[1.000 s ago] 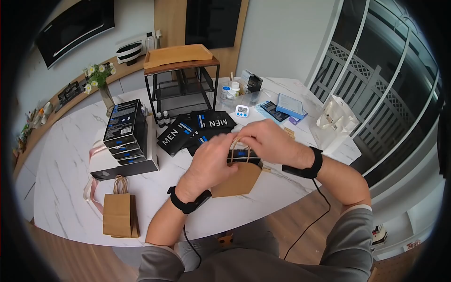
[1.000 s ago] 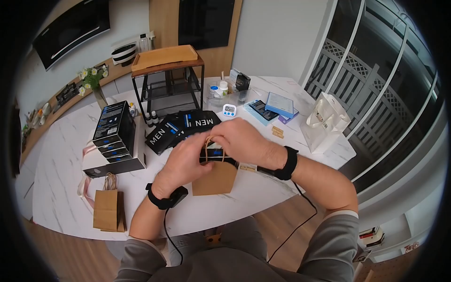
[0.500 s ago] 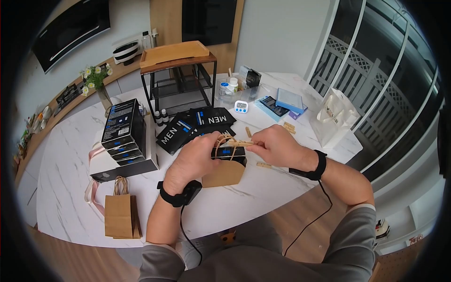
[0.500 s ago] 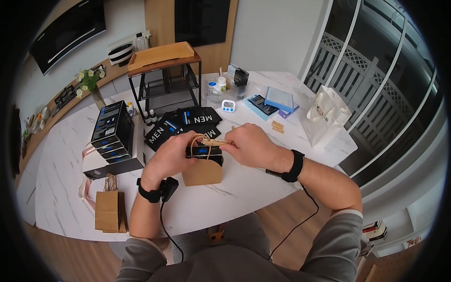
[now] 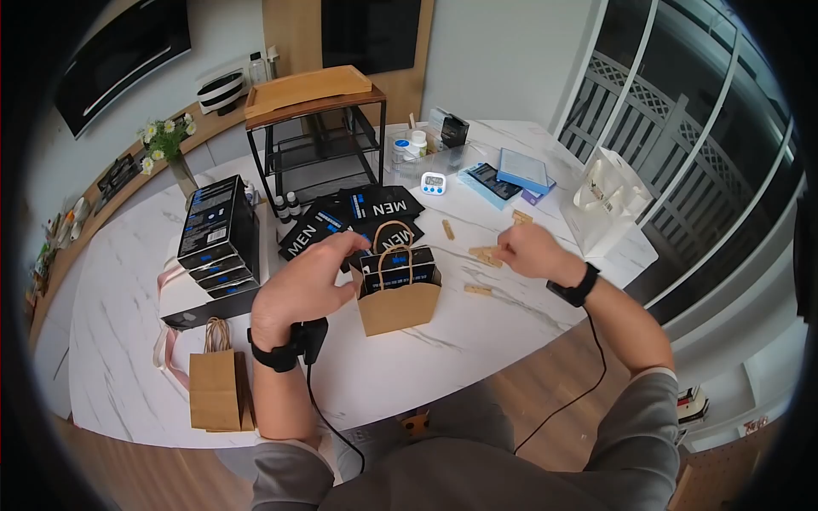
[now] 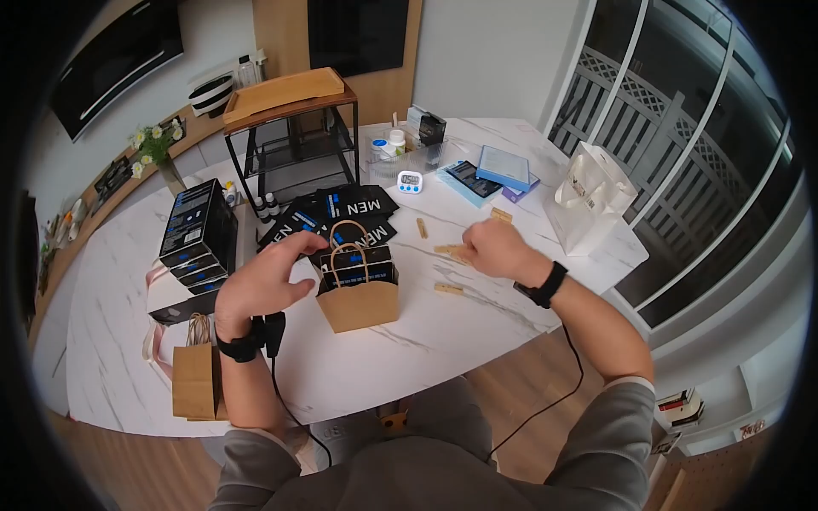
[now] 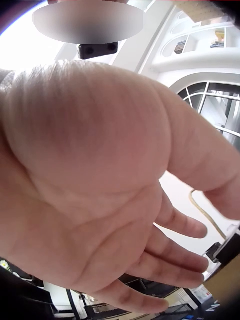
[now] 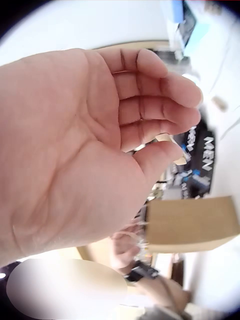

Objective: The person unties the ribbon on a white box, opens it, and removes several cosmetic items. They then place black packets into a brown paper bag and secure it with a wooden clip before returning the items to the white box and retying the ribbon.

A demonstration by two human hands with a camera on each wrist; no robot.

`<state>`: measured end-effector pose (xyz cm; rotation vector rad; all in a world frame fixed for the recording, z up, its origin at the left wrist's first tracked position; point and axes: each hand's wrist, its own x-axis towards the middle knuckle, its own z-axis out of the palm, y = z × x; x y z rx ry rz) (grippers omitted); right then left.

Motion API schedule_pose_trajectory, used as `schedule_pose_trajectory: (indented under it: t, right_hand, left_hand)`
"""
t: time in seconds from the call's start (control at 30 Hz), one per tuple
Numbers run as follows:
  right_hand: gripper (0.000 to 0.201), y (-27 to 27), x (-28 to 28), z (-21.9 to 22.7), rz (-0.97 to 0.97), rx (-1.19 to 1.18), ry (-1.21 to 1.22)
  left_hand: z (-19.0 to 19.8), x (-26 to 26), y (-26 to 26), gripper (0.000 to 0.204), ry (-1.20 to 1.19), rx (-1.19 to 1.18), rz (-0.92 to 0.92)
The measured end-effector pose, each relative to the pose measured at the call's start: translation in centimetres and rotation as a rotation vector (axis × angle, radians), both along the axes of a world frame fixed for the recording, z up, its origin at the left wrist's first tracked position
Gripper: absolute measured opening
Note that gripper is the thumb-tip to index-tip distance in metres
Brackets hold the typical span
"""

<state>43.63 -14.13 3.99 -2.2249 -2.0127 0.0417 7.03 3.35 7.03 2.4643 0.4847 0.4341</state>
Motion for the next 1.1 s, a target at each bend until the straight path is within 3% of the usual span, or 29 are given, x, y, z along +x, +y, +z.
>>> schedule_pose_trajectory:
  t: [0.1,0.17,0.27,0.4,0.47,0.5,0.57,0.67,0.77,0.9,1.1]
  right_hand:
    - [0.021,0.0,2.6,-6.7,-0.055,-0.025,-0.029]
    - [0.020,-0.2,2.1,-8.1,-0.114,-0.050,0.055]
    - [0.020,-0.1,1.5,-8.5,-0.150,-0.109,-0.016]
    - [0.021,0.3,-1.1,-5.3,-0.061,0.022,-0.104]
    - [0.025,0.7,-4.1,-2.4,0.078,0.304,0.198]
    - [0.025,0.9,-5.4,-1.4,0.076,0.304,0.199]
    - [0.033,1.5,-7.6,0.3,0.303,0.401,0.359]
    - [0.039,2.3,-9.9,1.4,0.404,0.374,0.387]
    - [0.039,3.2,-10.6,1.3,0.345,0.247,0.390]
    - [0.039,3.4,-11.3,1.6,0.364,0.254,0.344]
    - [0.036,2.5,-11.9,3.9,0.309,0.410,0.497]
  left_hand:
    - [0.3,0.2,-0.4,0.047,0.051,0.040,0.068]
    - [0.0,0.7,-0.8,0.043,0.085,0.070,0.119]
    - [-0.4,1.5,-0.9,0.037,0.095,0.144,0.118]
    - [-0.9,2.3,-1.0,0.043,0.138,0.173,0.130]
    - [-1.1,2.6,-1.0,0.044,0.140,0.190,0.112]
    - [-1.2,2.7,-1.0,0.042,0.117,0.189,0.114]
    - [-1.0,2.9,-1.1,0.040,0.096,0.188,0.115]
    - [-0.6,2.9,-1.2,0.039,0.068,0.156,0.082]
    - [-0.5,2.6,-1.1,0.039,-0.048,0.175,0.068]
    - [0.0,2.2,-0.5,0.045,-0.095,0.053,0.085]
    - [-0.9,0.9,0.7,0.047,-0.057,0.039,0.046]
